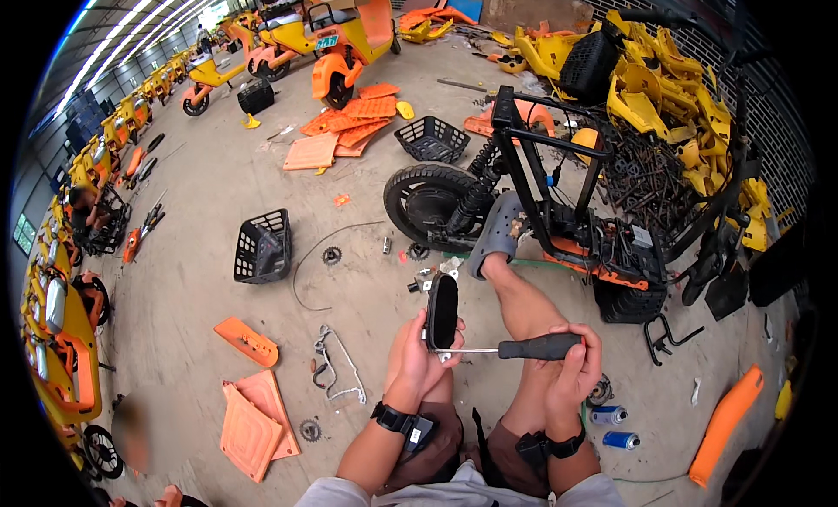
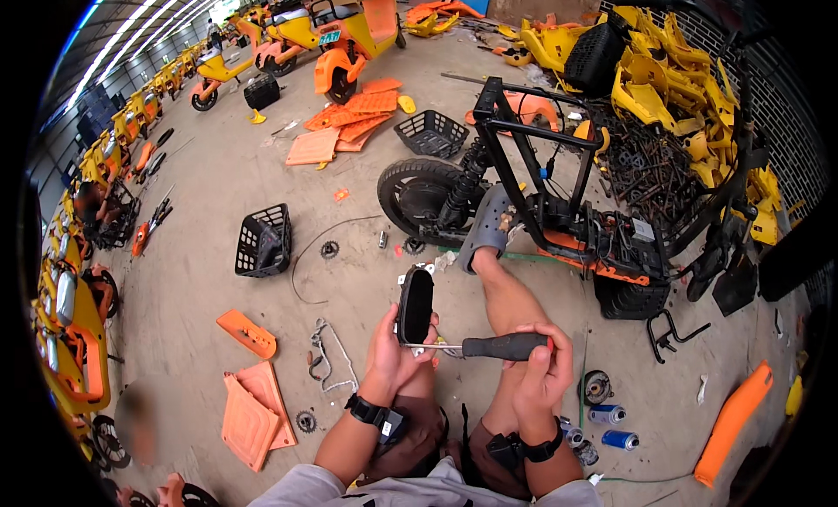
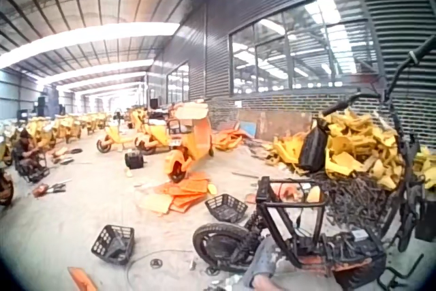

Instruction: The person assembles components of a small electric scooter by hand and with a screwdriver, attaching a plastic panel to the frame near the rear wheel.

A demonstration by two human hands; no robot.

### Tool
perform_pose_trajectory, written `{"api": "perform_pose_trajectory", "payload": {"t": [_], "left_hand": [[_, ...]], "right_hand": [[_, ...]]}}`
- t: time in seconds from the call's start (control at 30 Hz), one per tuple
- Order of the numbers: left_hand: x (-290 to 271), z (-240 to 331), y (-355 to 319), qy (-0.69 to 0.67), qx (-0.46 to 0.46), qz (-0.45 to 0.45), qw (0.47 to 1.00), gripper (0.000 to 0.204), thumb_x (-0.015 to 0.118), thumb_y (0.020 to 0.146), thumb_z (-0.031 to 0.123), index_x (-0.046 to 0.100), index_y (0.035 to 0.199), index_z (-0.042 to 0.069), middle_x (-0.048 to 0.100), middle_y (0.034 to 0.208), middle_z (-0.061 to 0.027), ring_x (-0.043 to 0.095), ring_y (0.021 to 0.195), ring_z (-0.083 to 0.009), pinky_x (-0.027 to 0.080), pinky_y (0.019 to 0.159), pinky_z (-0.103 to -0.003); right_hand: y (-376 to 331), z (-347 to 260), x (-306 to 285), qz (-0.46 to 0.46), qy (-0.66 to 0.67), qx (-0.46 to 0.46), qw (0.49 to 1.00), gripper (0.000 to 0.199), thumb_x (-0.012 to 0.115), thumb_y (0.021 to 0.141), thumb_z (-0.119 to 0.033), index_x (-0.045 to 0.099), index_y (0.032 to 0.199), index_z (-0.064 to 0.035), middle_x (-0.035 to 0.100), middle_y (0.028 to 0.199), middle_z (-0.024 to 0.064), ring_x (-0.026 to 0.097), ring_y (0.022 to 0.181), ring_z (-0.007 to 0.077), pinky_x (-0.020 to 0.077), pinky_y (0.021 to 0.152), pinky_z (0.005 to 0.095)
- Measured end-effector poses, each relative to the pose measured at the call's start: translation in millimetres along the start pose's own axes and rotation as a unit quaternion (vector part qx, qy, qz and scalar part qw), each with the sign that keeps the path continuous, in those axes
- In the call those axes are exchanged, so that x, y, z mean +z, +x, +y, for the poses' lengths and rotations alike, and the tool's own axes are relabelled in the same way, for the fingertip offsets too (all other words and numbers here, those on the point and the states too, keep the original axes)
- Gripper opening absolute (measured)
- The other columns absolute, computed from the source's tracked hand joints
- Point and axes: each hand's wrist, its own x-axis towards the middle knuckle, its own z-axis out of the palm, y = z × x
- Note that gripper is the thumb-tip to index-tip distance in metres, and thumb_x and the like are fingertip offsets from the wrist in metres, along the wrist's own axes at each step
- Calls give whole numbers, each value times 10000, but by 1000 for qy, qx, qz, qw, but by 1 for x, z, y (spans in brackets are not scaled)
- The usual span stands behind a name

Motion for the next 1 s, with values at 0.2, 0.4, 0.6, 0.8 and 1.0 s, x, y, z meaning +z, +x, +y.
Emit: {"api": "perform_pose_trajectory", "payload": {"t": [0.2,0.4,0.6,0.8,1.0], "left_hand": [[-2,-1,0,-21,-9,4,1000,525,284,1017,447,484,1227,10,573,995,-168,503,664,-189,377,454,-265],[4,0,-3,-17,-3,23,1000,531,277,1019,442,486,1214,-5,574,994,-180,508,655,-193,375,456,-265],[2,-3,0,-9,-24,24,999,600,275,1005,480,515,1106,-61,583,855,-163,475,522,-208,401,470,-301],[4,-1,1,-1,-21,31,999,601,281,1000,490,520,1086,-55,582,833,-152,462,498,-207,403,465,-312],[-2,-3,1,-29,-17,13,999,561,285,1007,469,494,1148,-32,589,941,-164,486,548,-203,384,436,-293]], "right_hand": [[0,4,-3,-16,-9,6,1000,324,483,1014,-256,479,1182,21,620,996,161,578,634,145,477,559,258],[2,1,1,-14,-13,13,1000,321,491,1012,-255,484,1178,19,629,994,161,580,625,144,477,556,255],[1,2,0,7,11,22,1000,327,486,1014,-263,483,1179,19,627,1000,157,580,630,148,482,564,262],[1,5,2,-11,-7,18,1000,346,491,1011,-273,479,1185,25,618,1011,170,583,659,149,487,573,264],[1,2,2,1,-6,-13,1000,351,489,1011,-275,479,1181,32,621,1012,169,592,646,158,494,573,267]]}}
